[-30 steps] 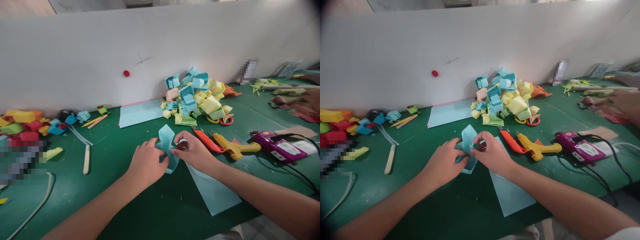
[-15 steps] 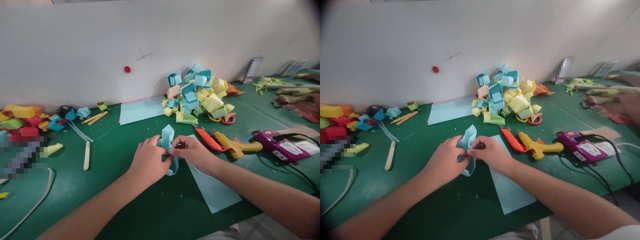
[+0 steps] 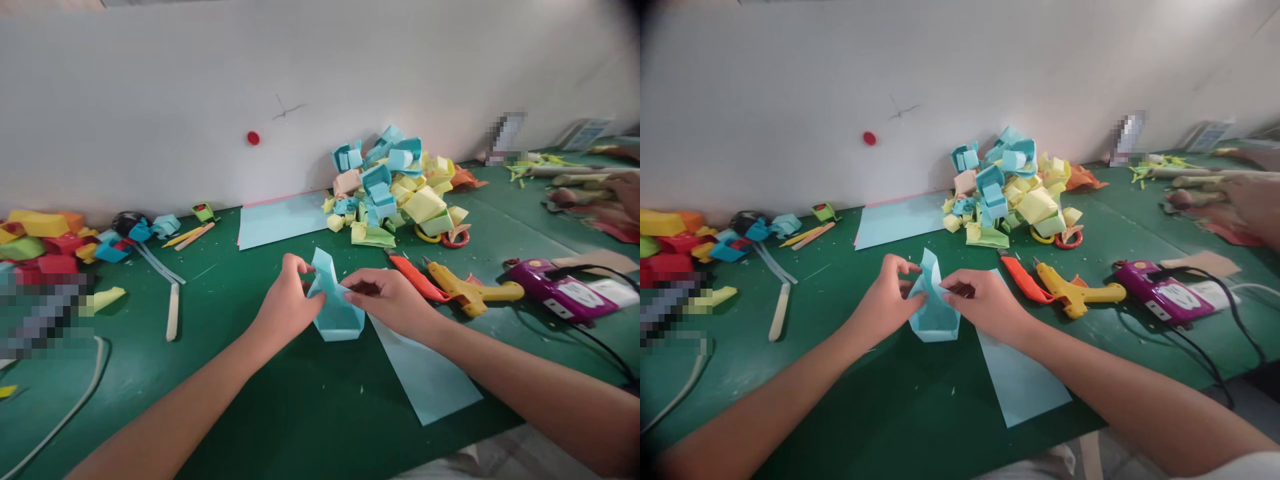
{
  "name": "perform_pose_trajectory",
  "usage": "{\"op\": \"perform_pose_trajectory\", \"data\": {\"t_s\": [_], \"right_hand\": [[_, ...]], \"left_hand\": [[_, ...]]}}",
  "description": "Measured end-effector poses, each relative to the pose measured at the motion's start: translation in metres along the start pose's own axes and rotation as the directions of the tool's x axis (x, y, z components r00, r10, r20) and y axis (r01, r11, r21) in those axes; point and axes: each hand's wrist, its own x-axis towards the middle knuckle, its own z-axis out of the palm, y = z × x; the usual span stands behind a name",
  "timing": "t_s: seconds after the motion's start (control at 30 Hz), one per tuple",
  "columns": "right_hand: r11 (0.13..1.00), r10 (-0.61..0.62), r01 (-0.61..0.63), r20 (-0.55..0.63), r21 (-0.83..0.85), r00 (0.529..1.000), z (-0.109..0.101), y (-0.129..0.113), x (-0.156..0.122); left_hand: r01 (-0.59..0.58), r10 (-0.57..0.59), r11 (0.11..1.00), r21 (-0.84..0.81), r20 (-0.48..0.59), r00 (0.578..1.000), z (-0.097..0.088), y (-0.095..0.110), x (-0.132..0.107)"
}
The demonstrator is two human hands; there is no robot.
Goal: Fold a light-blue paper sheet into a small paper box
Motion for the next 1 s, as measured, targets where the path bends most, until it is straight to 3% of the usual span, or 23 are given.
{"op": "perform_pose_trajectory", "data": {"t_s": [0.13,0.27,0.37,0.67,0.77,1.0], "right_hand": [[0.998,-0.028,0.028,-0.010,-0.064,1.000,-0.003,0.003,0.002],[0.993,-0.061,0.059,-0.015,-0.099,0.998,-0.005,0.008,0.003],[0.993,-0.068,0.066,-0.014,-0.095,0.998,-0.007,0.011,0.006],[0.968,-0.148,0.144,-0.004,-0.208,0.989,-0.008,0.010,0.005],[0.957,-0.161,0.156,-0.001,-0.244,0.987,-0.008,0.007,0.003],[0.952,-0.122,0.086,-0.105,-0.294,0.987,-0.004,0.002,0.003]], "left_hand": [[0.169,-0.172,0.957,-0.237,0.008,0.985,0.004,-0.009,0.010],[0.339,-0.351,0.781,-0.525,0.079,0.933,0.008,-0.005,0.011],[0.390,-0.379,0.698,-0.601,0.152,0.913,0.009,0.002,0.007],[0.202,-0.140,0.799,-0.566,0.151,0.979,0.011,0.010,-0.005],[0.076,-0.021,0.855,-0.513,0.113,0.993,0.014,0.009,-0.010],[-0.155,0.163,0.938,-0.312,0.000,0.987,0.018,0.011,-0.021]]}}
